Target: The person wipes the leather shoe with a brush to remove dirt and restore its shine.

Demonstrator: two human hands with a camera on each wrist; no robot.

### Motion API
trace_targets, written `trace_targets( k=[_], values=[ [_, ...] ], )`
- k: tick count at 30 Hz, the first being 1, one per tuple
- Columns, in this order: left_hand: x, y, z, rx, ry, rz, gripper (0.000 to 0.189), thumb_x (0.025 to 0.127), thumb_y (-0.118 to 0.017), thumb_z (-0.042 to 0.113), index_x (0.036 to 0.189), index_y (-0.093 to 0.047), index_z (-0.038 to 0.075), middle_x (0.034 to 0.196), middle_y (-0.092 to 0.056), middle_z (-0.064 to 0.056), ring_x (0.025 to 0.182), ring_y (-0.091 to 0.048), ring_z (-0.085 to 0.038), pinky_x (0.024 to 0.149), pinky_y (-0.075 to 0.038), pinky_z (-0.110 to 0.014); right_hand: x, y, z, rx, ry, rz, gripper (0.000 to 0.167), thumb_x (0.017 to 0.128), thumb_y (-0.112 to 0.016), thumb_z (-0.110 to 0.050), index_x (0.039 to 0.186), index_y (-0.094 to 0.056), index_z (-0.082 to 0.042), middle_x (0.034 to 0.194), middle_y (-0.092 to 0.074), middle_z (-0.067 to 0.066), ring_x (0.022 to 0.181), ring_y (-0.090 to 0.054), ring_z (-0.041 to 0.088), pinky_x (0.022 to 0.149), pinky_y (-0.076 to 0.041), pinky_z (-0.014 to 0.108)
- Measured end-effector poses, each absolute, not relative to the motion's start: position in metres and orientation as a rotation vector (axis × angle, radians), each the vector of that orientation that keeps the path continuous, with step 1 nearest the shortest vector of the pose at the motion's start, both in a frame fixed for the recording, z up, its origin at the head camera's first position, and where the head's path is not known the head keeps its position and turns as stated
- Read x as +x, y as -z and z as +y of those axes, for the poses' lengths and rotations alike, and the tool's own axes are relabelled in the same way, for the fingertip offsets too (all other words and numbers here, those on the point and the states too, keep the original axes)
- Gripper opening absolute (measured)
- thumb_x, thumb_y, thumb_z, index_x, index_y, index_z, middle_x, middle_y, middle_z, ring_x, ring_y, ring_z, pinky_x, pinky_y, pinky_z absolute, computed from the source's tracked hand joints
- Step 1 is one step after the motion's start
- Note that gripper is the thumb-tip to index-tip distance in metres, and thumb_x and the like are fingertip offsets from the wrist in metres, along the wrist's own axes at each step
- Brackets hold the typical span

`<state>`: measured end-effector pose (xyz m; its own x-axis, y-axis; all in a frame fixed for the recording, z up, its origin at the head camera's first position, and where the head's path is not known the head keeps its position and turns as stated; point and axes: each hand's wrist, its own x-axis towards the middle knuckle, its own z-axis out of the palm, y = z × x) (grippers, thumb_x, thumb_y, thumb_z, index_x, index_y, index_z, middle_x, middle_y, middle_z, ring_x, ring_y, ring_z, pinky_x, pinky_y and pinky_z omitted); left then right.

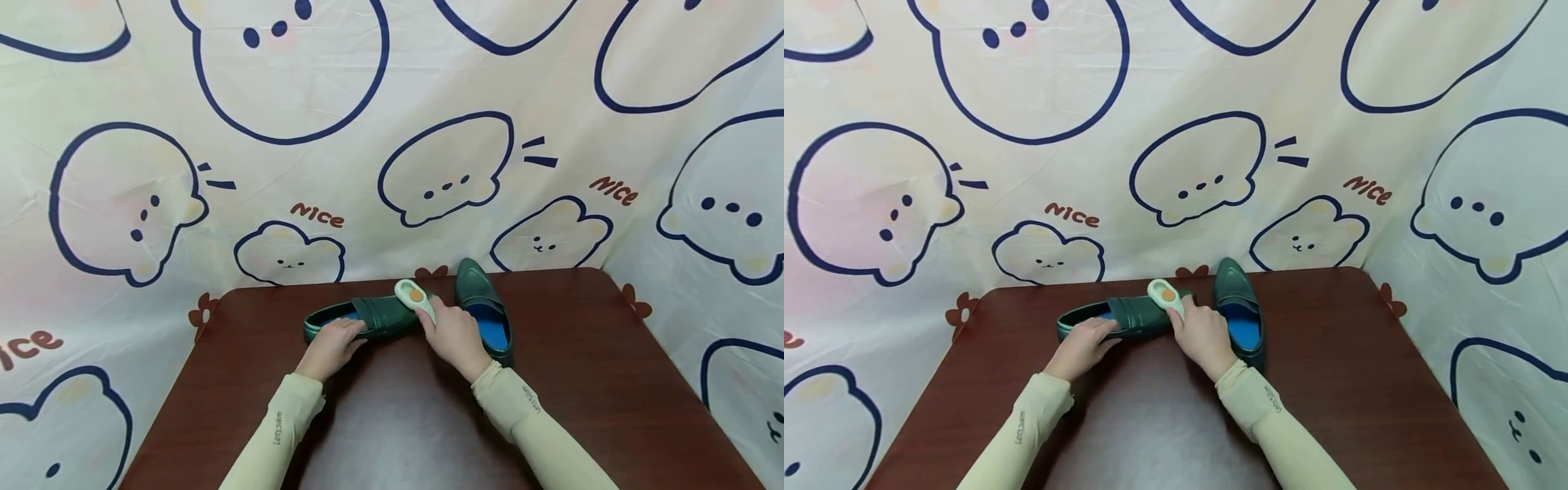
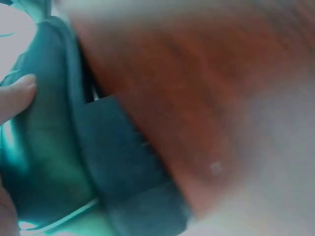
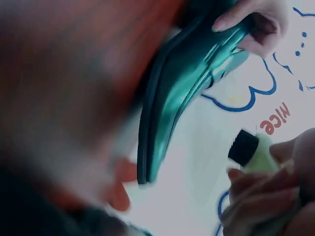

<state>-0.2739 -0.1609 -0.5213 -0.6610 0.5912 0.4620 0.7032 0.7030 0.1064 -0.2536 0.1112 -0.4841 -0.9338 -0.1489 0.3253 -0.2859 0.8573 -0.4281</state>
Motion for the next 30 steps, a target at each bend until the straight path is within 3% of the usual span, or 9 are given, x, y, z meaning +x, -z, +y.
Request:
trace_targets(
  k=[6, 10, 14, 18, 22, 30],
  values=[
    [-0.262, 0.500, -0.154, -0.734, 0.531, -2.754, 0.021, 0.093, -0.080, 0.024, 0.096, -0.063, 0.010, 0.072, -0.066, 0.001, 0.063, -0.063, -0.012, 0.061, -0.053, -0.029, -0.255, 0.497, 0.100, 0.464, -1.021, -2.899, 0.034, 0.110, -0.049, -0.040, 0.107, -0.060, -0.008, 0.063, -0.045, 0.000, 0.051, -0.044, 0.015, 0.050, -0.036, 0.029],
    [-0.265, 0.484, -0.146, -0.396, 0.646, -2.954, 0.034, 0.106, -0.059, 0.035, 0.103, -0.061, 0.001, 0.069, -0.061, -0.007, 0.063, -0.062, -0.022, 0.064, -0.053, -0.039, -0.256, 0.503, 0.084, 0.526, -1.069, -2.904, 0.033, 0.112, -0.045, -0.037, 0.106, -0.057, -0.007, 0.064, -0.044, -0.001, 0.051, -0.044, 0.014, 0.051, -0.037, 0.029],
    [-0.271, 0.480, -0.132, -0.256, 0.545, -3.021, 0.044, 0.111, -0.045, 0.031, 0.081, -0.064, 0.005, 0.066, -0.058, -0.009, 0.064, -0.063, -0.029, 0.062, -0.053, -0.045, -0.255, 0.506, 0.069, 0.549, -1.068, -2.914, 0.034, 0.113, -0.042, -0.037, 0.102, -0.054, -0.007, 0.065, -0.045, 0.000, 0.052, -0.045, 0.016, 0.052, -0.038, 0.030],
    [-0.273, 0.487, -0.122, -0.165, 0.500, -3.000, 0.048, 0.109, -0.048, 0.026, 0.063, -0.054, 0.014, 0.056, -0.051, -0.005, 0.050, -0.052, -0.024, 0.047, -0.041, -0.037, -0.255, 0.509, 0.060, 0.537, -0.996, -2.929, 0.032, 0.113, -0.042, -0.035, 0.101, -0.053, -0.006, 0.064, -0.047, 0.001, 0.051, -0.047, 0.017, 0.052, -0.039, 0.031],
    [-0.272, 0.492, -0.119, -0.077, 0.550, -2.958, 0.046, 0.107, -0.051, 0.029, 0.063, -0.050, 0.015, 0.055, -0.047, -0.003, 0.048, -0.045, -0.020, 0.047, -0.032, -0.033, -0.256, 0.510, 0.057, 0.516, -0.945, -2.940, 0.033, 0.113, -0.042, -0.035, 0.104, -0.053, -0.006, 0.064, -0.047, 0.001, 0.051, -0.047, 0.018, 0.051, -0.039, 0.032],
    [-0.267, 0.499, -0.120, -0.131, 0.547, -2.879, 0.041, 0.106, -0.056, 0.026, 0.067, -0.051, 0.015, 0.054, -0.046, -0.002, 0.046, -0.043, -0.019, 0.046, -0.030, -0.031, -0.257, 0.510, 0.058, 0.507, -0.939, -2.987, 0.035, 0.114, -0.037, -0.035, 0.100, -0.052, -0.007, 0.065, -0.046, 0.001, 0.050, -0.046, 0.017, 0.048, -0.038, 0.030]
  ],
)
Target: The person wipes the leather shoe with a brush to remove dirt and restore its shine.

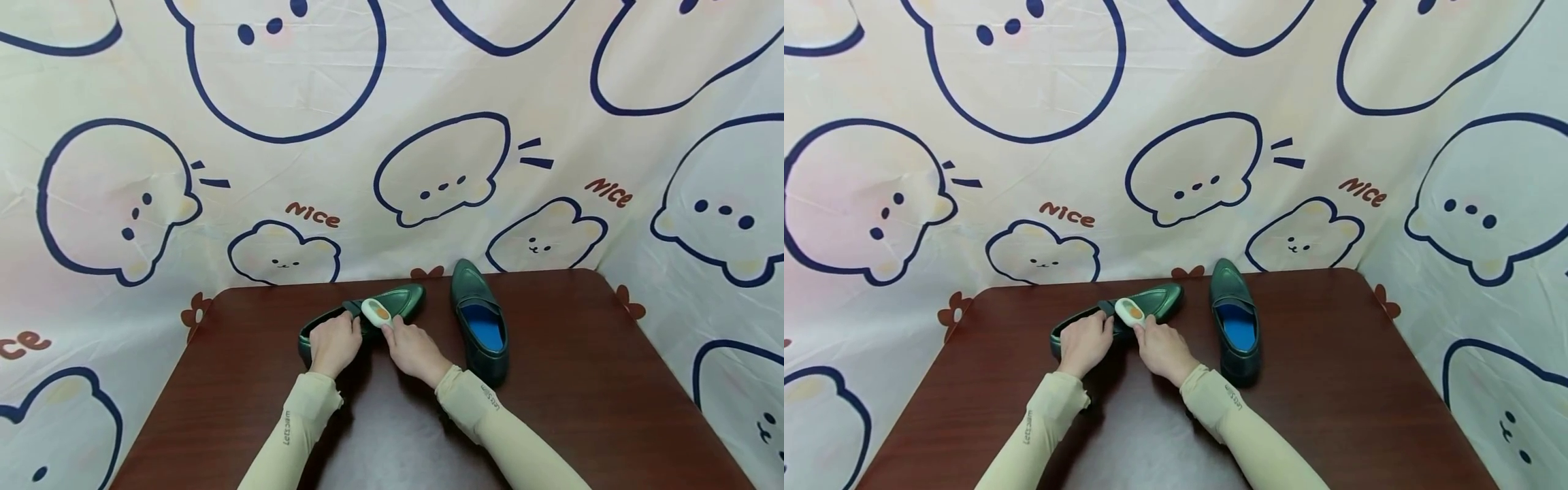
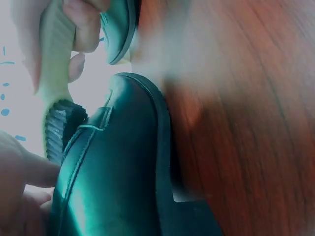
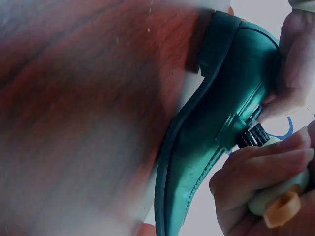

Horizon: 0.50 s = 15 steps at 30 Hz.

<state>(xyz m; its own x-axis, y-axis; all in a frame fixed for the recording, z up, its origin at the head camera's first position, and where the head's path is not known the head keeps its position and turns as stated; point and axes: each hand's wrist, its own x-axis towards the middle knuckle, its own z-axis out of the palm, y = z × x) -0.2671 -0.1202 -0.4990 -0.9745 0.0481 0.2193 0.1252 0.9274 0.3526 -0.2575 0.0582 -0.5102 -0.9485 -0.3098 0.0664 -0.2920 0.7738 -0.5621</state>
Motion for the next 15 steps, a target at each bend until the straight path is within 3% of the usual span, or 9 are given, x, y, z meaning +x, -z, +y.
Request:
trace_targets(
  k=[9, 15],
  values=[
    [-0.268, 0.501, -0.124, -0.184, 0.531, -2.896, 0.039, 0.106, -0.055, 0.026, 0.069, -0.052, 0.015, 0.056, -0.046, -0.002, 0.049, -0.046, -0.019, 0.048, -0.032, -0.032, -0.266, 0.514, 0.067, -0.495, 0.759, 3.048, 0.035, 0.113, -0.040, -0.035, 0.102, -0.054, -0.005, 0.064, -0.051, 0.004, 0.050, -0.051, 0.020, 0.047, -0.040, 0.035],
    [-0.267, 0.500, -0.127, -0.223, 0.563, -2.888, 0.041, 0.107, -0.054, 0.025, 0.068, -0.048, 0.016, 0.057, -0.044, 0.000, 0.049, -0.042, -0.018, 0.048, -0.030, -0.031, -0.284, 0.523, 0.089, -0.325, 0.628, 3.233, 0.034, 0.111, -0.048, -0.035, 0.098, -0.054, -0.004, 0.064, -0.056, 0.010, 0.051, -0.057, 0.028, 0.047, -0.044, 0.041]
  ],
)
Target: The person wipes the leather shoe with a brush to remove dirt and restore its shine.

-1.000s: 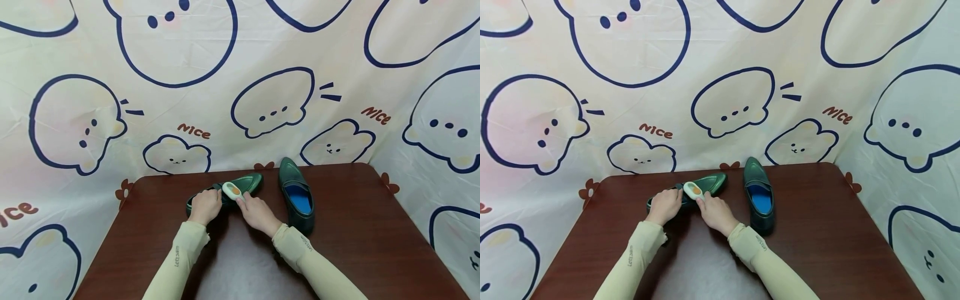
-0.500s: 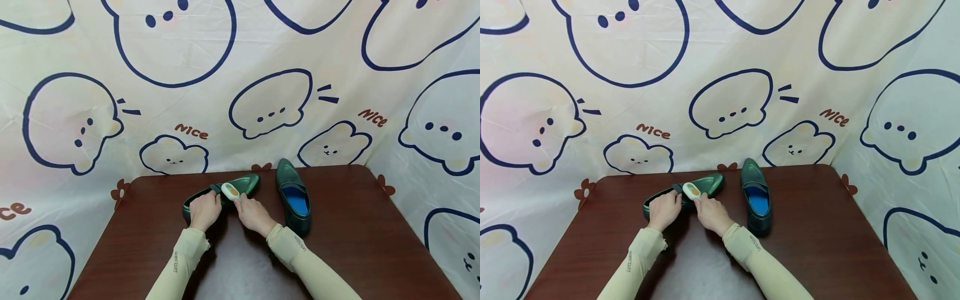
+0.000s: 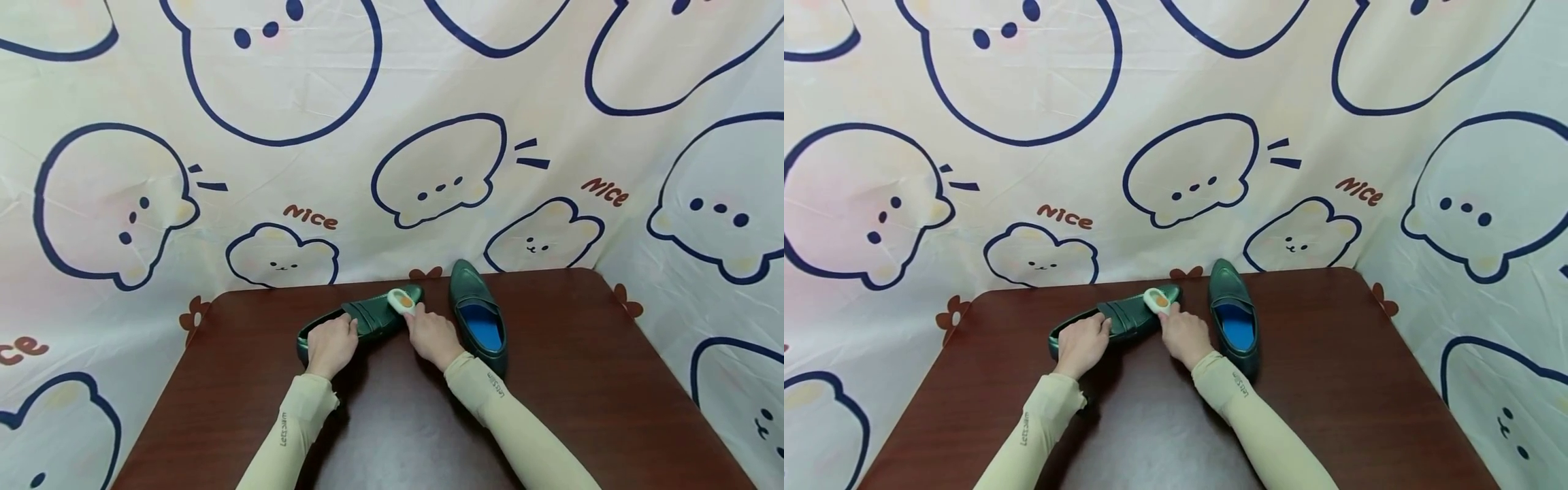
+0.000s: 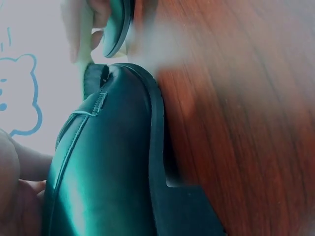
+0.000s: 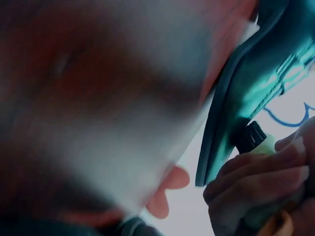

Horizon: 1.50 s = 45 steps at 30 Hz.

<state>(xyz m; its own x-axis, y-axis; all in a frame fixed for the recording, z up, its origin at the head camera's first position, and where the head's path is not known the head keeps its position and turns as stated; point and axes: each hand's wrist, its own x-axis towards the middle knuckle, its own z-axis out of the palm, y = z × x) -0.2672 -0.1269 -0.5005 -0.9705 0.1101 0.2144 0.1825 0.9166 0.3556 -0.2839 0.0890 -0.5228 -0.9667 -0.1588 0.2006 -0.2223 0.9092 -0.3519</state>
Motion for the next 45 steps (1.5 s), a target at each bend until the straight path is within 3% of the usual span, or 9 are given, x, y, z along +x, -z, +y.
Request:
trace_targets(
  k=[8, 15, 20, 30, 36, 39, 45],
  values=[
    [-0.266, 0.501, -0.132, -0.200, 0.568, -2.930, 0.040, 0.108, -0.053, 0.026, 0.069, -0.048, 0.015, 0.058, -0.044, -0.001, 0.050, -0.042, -0.019, 0.050, -0.030, -0.032, -0.291, 0.525, 0.099, 0.162, -0.524, -2.855, 0.037, 0.110, -0.049, -0.036, 0.105, -0.056, 0.001, 0.072, -0.065, 0.018, 0.059, -0.065, 0.035, 0.053, -0.051, 0.046],
    [-0.266, 0.504, -0.134, -0.209, 0.533, -2.932, 0.037, 0.108, -0.053, 0.027, 0.072, -0.052, 0.015, 0.059, -0.046, -0.002, 0.052, -0.046, -0.020, 0.051, -0.033, -0.033, -0.269, 0.511, 0.079, 0.516, -1.040, -2.957, 0.035, 0.113, -0.039, -0.036, 0.104, -0.054, -0.007, 0.066, -0.045, 0.002, 0.052, -0.044, 0.017, 0.051, -0.037, 0.031],
    [-0.266, 0.504, -0.132, -0.212, 0.522, -2.914, 0.032, 0.106, -0.051, 0.021, 0.075, -0.057, 0.013, 0.061, -0.049, -0.003, 0.056, -0.052, -0.022, 0.052, -0.039, -0.036, -0.257, 0.509, 0.062, 0.652, -1.044, -2.949, 0.035, 0.114, -0.037, -0.038, 0.098, -0.052, -0.010, 0.067, -0.044, -0.001, 0.053, -0.045, 0.014, 0.053, -0.038, 0.029],
    [-0.268, 0.501, -0.132, -0.204, 0.512, -2.941, 0.034, 0.107, -0.052, 0.026, 0.076, -0.058, 0.014, 0.063, -0.051, -0.002, 0.059, -0.055, -0.023, 0.054, -0.040, -0.037, -0.260, 0.515, 0.060, 0.592, -0.967, -2.938, 0.035, 0.113, -0.039, -0.037, 0.098, -0.053, -0.009, 0.065, -0.045, 0.000, 0.052, -0.046, 0.015, 0.051, -0.038, 0.029],
    [-0.269, 0.502, -0.130, -0.250, 0.570, -2.918, 0.039, 0.108, -0.051, 0.026, 0.071, -0.050, 0.015, 0.061, -0.046, -0.002, 0.053, -0.046, -0.020, 0.052, -0.034, -0.034, -0.268, 0.518, 0.072, 0.487, -0.868, -2.952, 0.035, 0.113, -0.041, -0.037, 0.102, -0.054, -0.006, 0.063, -0.045, 0.001, 0.050, -0.047, 0.017, 0.049, -0.038, 0.032],
    [-0.268, 0.503, -0.129, -0.264, 0.597, -2.910, 0.039, 0.108, -0.050, 0.025, 0.070, -0.047, 0.015, 0.060, -0.044, -0.001, 0.051, -0.042, -0.019, 0.052, -0.031, -0.033, -0.275, 0.519, 0.083, 0.382, -0.769, -2.953, 0.036, 0.112, -0.045, -0.036, 0.107, -0.058, -0.003, 0.065, -0.053, 0.006, 0.053, -0.053, 0.021, 0.050, -0.042, 0.036],
    [-0.267, 0.502, -0.129, -0.264, 0.596, -2.914, 0.040, 0.108, -0.050, 0.025, 0.070, -0.047, 0.015, 0.060, -0.043, -0.002, 0.050, -0.040, -0.019, 0.051, -0.030, -0.032, -0.290, 0.519, 0.101, 0.157, -0.555, -2.894, 0.046, 0.105, -0.057, -0.044, 0.126, -0.063, -0.003, 0.084, -0.072, 0.017, 0.064, -0.066, 0.030, 0.057, -0.053, 0.045]
  ],
)
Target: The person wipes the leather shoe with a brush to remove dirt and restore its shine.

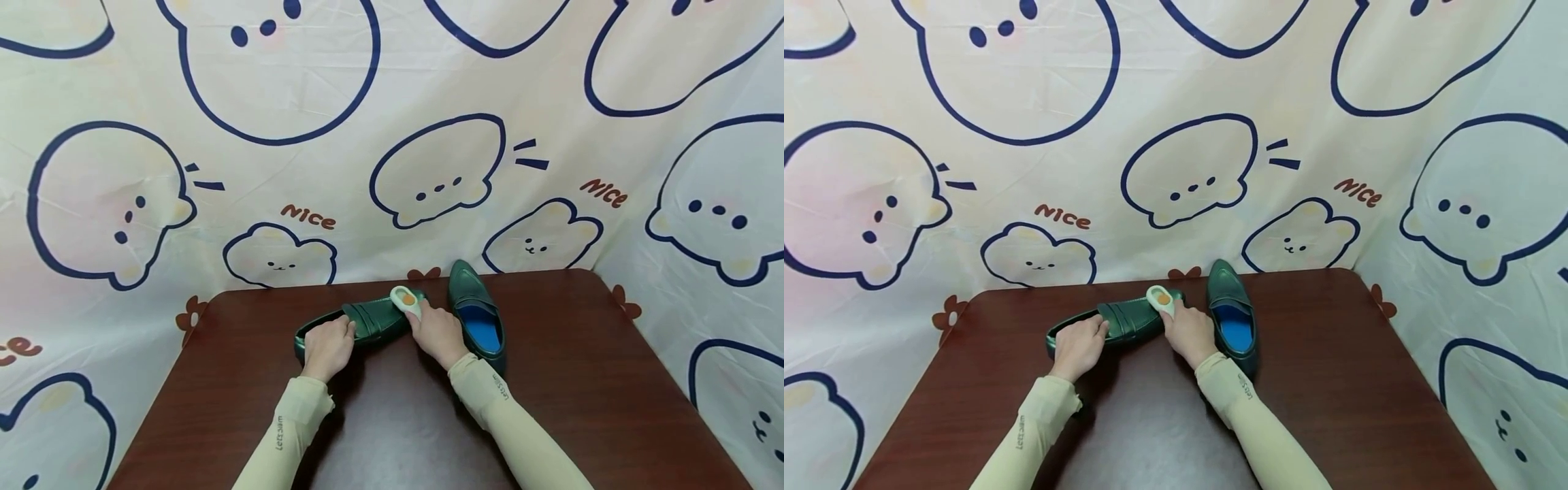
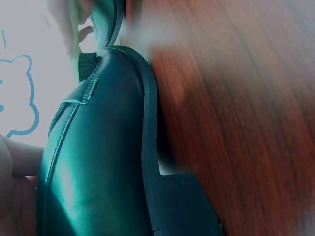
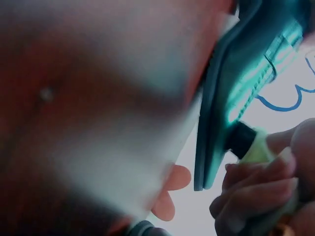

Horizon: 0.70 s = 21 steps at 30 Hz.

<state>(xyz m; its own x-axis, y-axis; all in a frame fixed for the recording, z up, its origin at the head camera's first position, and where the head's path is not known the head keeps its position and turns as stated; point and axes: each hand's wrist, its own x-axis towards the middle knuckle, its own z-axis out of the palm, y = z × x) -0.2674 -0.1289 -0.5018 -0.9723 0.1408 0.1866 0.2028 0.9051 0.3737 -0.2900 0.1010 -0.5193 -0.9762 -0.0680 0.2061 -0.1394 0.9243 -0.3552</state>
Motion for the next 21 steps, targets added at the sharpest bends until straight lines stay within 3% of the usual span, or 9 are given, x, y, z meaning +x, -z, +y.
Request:
trace_targets(
  k=[9, 16, 21],
  values=[
    [-0.268, 0.507, -0.131, -0.287, 0.571, -2.916, 0.039, 0.109, -0.049, 0.026, 0.071, -0.047, 0.016, 0.061, -0.044, -0.001, 0.052, -0.042, -0.017, 0.052, -0.032, -0.032, -0.288, 0.517, 0.104, 0.079, -0.590, -2.802, 0.039, 0.104, -0.061, -0.039, 0.115, -0.064, -0.002, 0.077, -0.069, 0.015, 0.058, -0.063, 0.029, 0.052, -0.051, 0.043],
    [-0.268, 0.506, -0.132, -0.284, 0.547, -2.899, 0.038, 0.107, -0.052, 0.024, 0.071, -0.048, 0.015, 0.060, -0.045, -0.002, 0.053, -0.046, -0.020, 0.051, -0.034, -0.034, -0.278, 0.509, 0.087, 0.464, -1.390, -2.924, 0.040, 0.108, -0.046, -0.053, 0.104, -0.060, -0.016, 0.064, -0.047, 0.000, 0.046, -0.045, 0.016, 0.047, -0.039, 0.031],
    [-0.271, 0.505, -0.133, -0.269, 0.508, -2.908, 0.033, 0.106, -0.051, 0.021, 0.074, -0.055, 0.013, 0.063, -0.052, -0.004, 0.059, -0.057, -0.027, 0.054, -0.044, -0.041, -0.273, 0.508, 0.069, 0.603, -1.411, -2.912, 0.045, 0.108, -0.042, -0.056, 0.092, -0.054, -0.017, 0.065, -0.045, -0.002, 0.049, -0.043, 0.014, 0.050, -0.039, 0.030]
  ],
)
